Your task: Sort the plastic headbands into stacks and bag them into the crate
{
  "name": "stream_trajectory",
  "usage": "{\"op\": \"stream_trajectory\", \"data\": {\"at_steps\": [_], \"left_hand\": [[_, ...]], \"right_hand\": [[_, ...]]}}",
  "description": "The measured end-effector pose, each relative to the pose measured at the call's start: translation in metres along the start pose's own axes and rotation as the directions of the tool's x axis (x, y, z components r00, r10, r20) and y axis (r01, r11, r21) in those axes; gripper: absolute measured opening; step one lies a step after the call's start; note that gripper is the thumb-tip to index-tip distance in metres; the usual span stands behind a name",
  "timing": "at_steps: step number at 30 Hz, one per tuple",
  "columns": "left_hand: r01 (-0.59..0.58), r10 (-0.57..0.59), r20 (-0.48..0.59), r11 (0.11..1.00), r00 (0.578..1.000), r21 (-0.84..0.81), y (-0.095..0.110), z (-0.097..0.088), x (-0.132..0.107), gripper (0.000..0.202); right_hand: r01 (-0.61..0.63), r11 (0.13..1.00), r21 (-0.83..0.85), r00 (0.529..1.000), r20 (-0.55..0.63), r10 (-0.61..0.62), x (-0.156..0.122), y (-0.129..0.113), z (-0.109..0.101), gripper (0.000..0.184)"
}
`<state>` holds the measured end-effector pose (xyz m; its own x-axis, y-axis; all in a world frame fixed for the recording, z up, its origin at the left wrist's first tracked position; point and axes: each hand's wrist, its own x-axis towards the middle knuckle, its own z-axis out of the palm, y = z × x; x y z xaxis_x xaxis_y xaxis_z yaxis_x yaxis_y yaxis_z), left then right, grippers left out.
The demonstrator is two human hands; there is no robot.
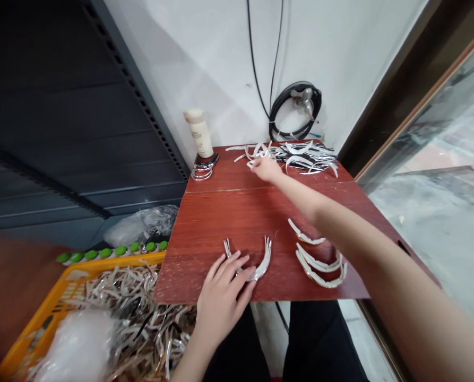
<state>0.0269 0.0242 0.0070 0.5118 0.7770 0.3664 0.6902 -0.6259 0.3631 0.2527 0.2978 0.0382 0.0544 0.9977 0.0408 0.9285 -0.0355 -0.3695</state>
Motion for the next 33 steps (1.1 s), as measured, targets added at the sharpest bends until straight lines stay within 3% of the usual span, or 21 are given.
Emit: {"op": "stream_trajectory", "data": {"at_steps": [4,7,9,12,15,22,24,27,28,29,30,32,33], "left_hand": [[0.004,-0.004,0.004,1.000,1.000,0.008,0.000,0.000,-0.001,0.024],[0.011,-0.011,-0.001,1.000,1.000,0.012,0.000,0.001,-0.001,0.024],[0.013,-0.013,-0.005,1.000,1.000,0.011,0.001,0.001,-0.001,0.023],[0.012,-0.012,-0.001,1.000,1.000,0.012,0.001,0.001,-0.001,0.023],[0.012,-0.012,0.000,1.000,1.000,0.029,0.000,0.001,-0.001,0.023],[0.022,-0.016,-0.056,0.994,0.998,0.108,0.000,0.004,0.000,0.041],[0.041,-0.029,-0.083,0.988,0.996,0.147,0.000,0.006,0.001,0.053],[0.047,-0.035,-0.069,0.983,0.997,0.176,-0.001,0.008,0.001,0.060],[0.045,-0.036,-0.051,0.983,0.998,0.176,-0.001,0.009,0.002,0.058],[0.042,-0.037,-0.031,0.984,0.999,0.175,-0.001,0.009,0.002,0.055],[0.038,-0.036,-0.012,0.984,0.999,0.175,-0.002,0.008,0.002,0.052],[0.031,-0.035,0.018,0.983,0.999,0.179,-0.002,0.006,0.002,0.047],[0.031,-0.036,0.028,0.983,0.999,0.181,-0.001,0.005,0.003,0.045]], "right_hand": [[0.157,0.970,0.183,0.971,0.150,-0.186,-0.005,0.030,-0.036,0.029],[0.278,0.902,0.329,0.856,0.342,-0.388,-0.015,0.047,-0.055,0.030],[0.362,0.880,0.307,0.792,0.397,-0.464,-0.025,0.051,-0.057,0.025],[0.541,0.830,0.134,0.785,0.275,-0.556,-0.040,0.046,-0.049,0.021],[0.636,0.770,0.058,0.761,0.121,-0.637,-0.055,0.035,-0.038,0.025],[0.644,0.763,0.056,0.727,0.265,-0.633,-0.111,-0.003,-0.017,0.023],[0.680,0.715,0.166,0.639,0.346,-0.688,-0.136,-0.020,-0.021,0.022],[0.658,0.659,0.364,0.442,0.523,-0.729,-0.154,-0.037,-0.033,0.021],[0.642,0.671,0.371,0.432,0.548,-0.716,-0.150,-0.039,-0.037,0.020],[0.636,0.702,0.322,0.482,0.544,-0.687,-0.141,-0.037,-0.039,0.020],[0.632,0.742,0.223,0.573,0.510,-0.642,-0.126,-0.033,-0.041,0.020],[0.536,0.837,-0.112,0.825,0.283,-0.490,-0.086,-0.018,-0.040,0.023],[0.442,0.863,-0.242,0.896,0.163,-0.413,-0.064,-0.009,-0.038,0.027]]}}
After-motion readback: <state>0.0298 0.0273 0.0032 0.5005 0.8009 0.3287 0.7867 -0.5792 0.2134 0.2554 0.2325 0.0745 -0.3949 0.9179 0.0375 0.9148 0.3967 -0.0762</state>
